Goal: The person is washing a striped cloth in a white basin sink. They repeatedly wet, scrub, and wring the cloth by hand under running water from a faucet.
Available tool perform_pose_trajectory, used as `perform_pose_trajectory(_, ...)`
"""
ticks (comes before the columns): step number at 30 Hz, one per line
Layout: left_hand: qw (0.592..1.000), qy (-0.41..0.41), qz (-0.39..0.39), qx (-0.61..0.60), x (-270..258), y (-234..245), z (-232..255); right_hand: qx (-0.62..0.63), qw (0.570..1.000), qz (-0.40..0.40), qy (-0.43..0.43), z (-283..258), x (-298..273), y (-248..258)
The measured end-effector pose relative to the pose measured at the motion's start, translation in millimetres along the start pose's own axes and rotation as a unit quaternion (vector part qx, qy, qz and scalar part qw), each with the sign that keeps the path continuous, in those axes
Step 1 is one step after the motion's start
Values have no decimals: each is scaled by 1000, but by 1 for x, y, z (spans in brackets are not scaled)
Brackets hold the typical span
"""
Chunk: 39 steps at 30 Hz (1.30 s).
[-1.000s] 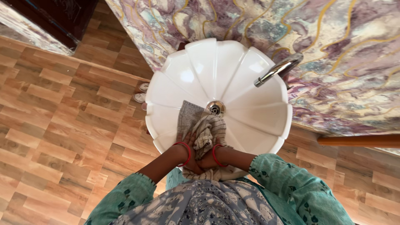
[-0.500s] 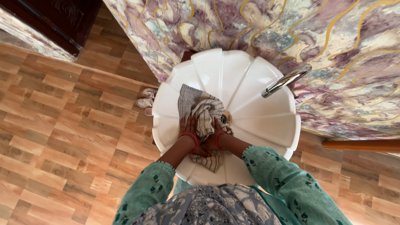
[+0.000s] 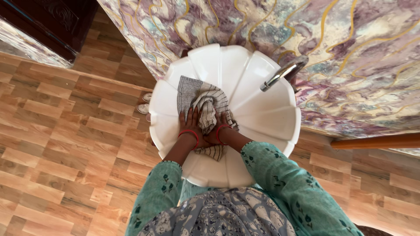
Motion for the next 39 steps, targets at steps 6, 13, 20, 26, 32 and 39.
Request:
perform_pose_trajectory(6,990,-27,-130,-42,-65,-9,54,-51,994,-43,85,-7,-48,-56)
perform_pose_trajectory(13,968,-165,-162,-99,-73,-41,112,-32,985,-40,162,23,-103,-98)
perform_pose_trajectory(20,978,-164,-70,-109,-28,-28,107,-53,989,-95,101,42,-85,-63)
perform_pose_trajectory(26,983,-127,-8,-130,2,-13,98,-53,992,-109,34,56,-59,-38)
perform_pose_trajectory(32,989,-95,10,-115,4,-4,96,-47,998,-31,-4,63,-47,-33)
perform_pose_trajectory(39,984,-60,-102,-135,-31,-13,115,-29,999,-40,-15,58,-108,-42)
Point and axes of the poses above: each hand's wrist, its own x-axis towards the middle knuckle, its own y-axis out of the back of the hand, z = x × y, the point moved 5 cm from there along x, towards the middle knuckle, and after that the axes turned 4 degrees about -x, right-handed, at the moved point
